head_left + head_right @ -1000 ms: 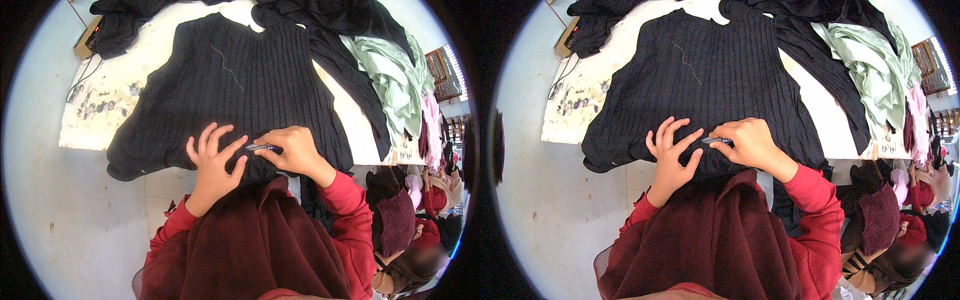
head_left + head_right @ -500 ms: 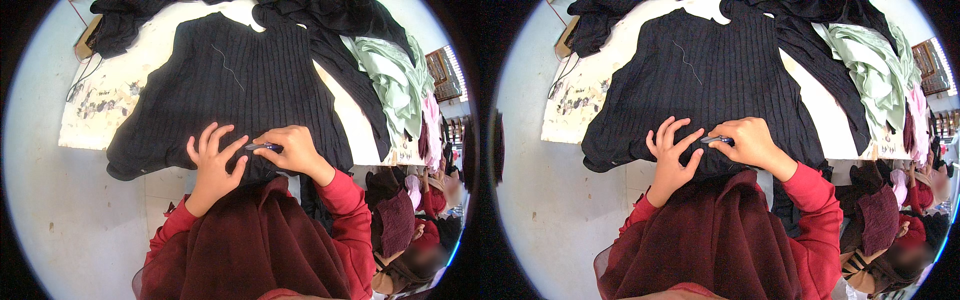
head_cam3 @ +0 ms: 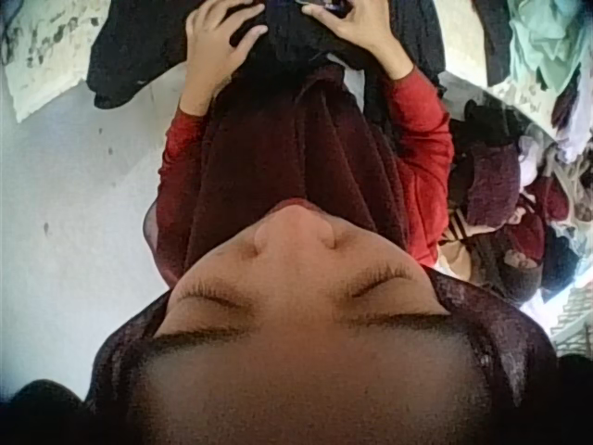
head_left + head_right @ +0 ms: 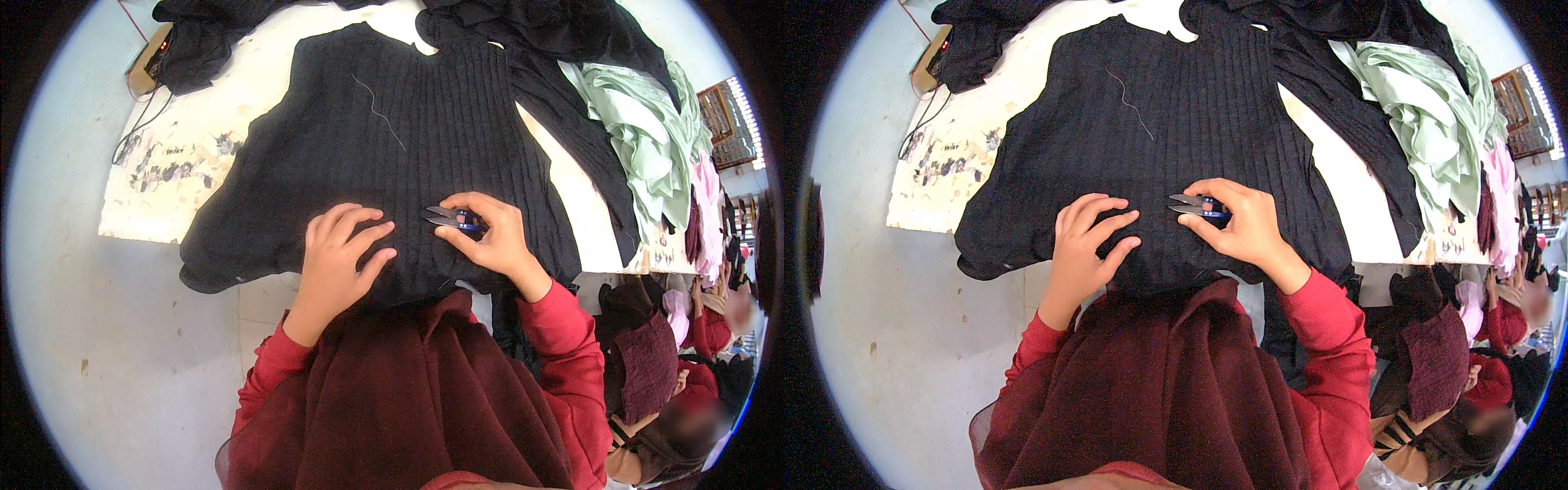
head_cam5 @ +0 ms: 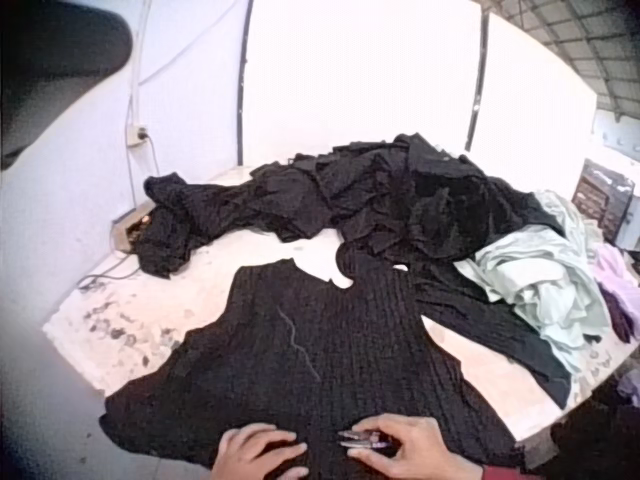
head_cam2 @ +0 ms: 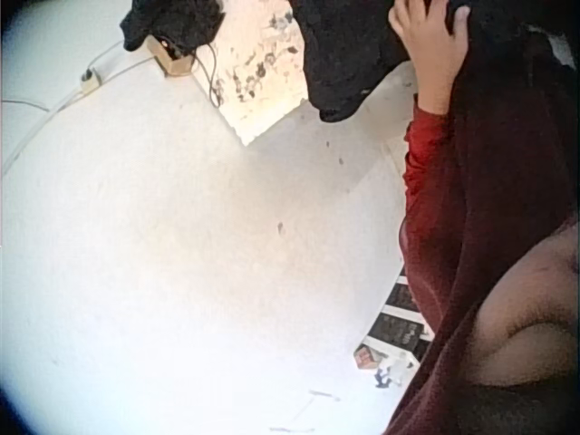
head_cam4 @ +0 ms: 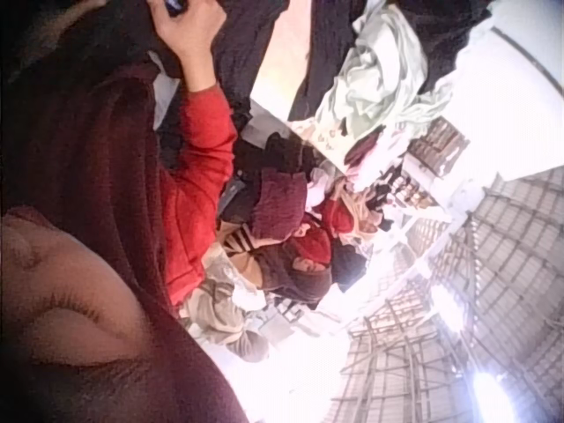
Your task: The person uses a small blade to trim loose threads from a black garment laid on a table. They repeatedly pick at and cut visible threads along the seams and edges, occasionally repositioning the fabric to access different areas.
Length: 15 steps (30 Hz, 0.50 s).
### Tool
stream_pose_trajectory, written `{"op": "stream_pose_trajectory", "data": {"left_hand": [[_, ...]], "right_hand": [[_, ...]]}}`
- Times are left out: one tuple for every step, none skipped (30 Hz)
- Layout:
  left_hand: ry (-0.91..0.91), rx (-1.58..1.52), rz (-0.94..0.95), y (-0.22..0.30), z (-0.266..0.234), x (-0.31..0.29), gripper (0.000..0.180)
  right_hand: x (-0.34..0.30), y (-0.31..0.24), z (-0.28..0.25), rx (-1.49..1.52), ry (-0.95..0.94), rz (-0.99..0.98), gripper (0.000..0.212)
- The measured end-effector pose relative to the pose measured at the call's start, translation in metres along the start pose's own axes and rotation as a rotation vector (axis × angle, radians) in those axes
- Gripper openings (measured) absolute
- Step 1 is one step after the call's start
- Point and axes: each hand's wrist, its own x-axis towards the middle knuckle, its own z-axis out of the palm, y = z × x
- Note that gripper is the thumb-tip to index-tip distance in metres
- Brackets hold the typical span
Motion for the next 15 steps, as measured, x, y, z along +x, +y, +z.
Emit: {"op": "stream_pose_trajectory", "data": {"left_hand": [[-0.004, -0.010, -0.001, 0.000, 0.002, 0.002, 0.020], [0.013, -0.044, -0.008, -0.001, 0.003, 0.003, 0.016], [0.030, -0.077, -0.015, -0.001, 0.004, 0.005, 0.012], [0.048, -0.111, -0.023, -0.002, 0.006, 0.006, 0.008], [0.075, -0.153, -0.038, -0.004, 0.007, 0.007, 0.007], [0.103, -0.194, -0.054, -0.006, 0.007, 0.007, 0.006], [0.131, -0.234, -0.073, -0.008, 0.008, 0.008, 0.006], [0.134, -0.229, -0.044, -0.008, 0.006, 0.010, 0.006], [0.130, -0.246, -0.046, -0.009, 0.007, 0.010, 0.005], [0.125, -0.258, -0.050, -0.010, 0.007, 0.010, 0.005], [0.121, -0.271, -0.053, -0.011, 0.007, 0.010, 0.005], [0.116, -0.278, -0.057, -0.010, 0.006, 0.009, 0.005], [0.111, -0.289, -0.061, -0.010, 0.005, 0.009, 0.005], [0.106, -0.299, -0.064, -0.009, 0.005, 0.010, 0.005], [0.104, -0.302, -0.071, -0.010, 0.004, 0.009, 0.005]], "right_hand": [[0.001, 0.001, -0.001, -0.005, -0.007, -0.016, 0.033], [0.002, 0.002, -0.003, -0.010, -0.014, -0.033, 0.033], [0.003, 0.002, -0.004, -0.015, -0.022, -0.050, 0.033], [0.003, 0.001, -0.004, 0.012, -0.015, -0.036, 0.032], [0.003, -0.001, -0.004, 0.039, -0.009, -0.022, 0.032], [0.004, -0.004, -0.003, 0.067, -0.003, -0.009, 0.031], [0.004, -0.009, -0.002, 0.075, -0.043, 0.011, 0.030], [0.004, -0.015, -0.001, 0.083, -0.084, 0.031, 0.029], [0.005, -0.022, 0.001, 0.090, -0.125, 0.051, 0.028], [0.005, -0.027, 0.004, 0.064, -0.145, 0.036, 0.026], [0.006, -0.035, 0.005, 0.029, -0.186, 0.066, 0.025], [0.006, -0.038, 0.008, -0.005, -0.187, 0.033, 0.024], [0.006, -0.041, 0.010, -0.041, -0.187, 0.003, 0.023], [0.007, -0.044, 0.012, -0.053, -0.187, 0.003, 0.022], [0.007, -0.046, 0.014, -0.065, -0.187, 0.003, 0.022]]}}
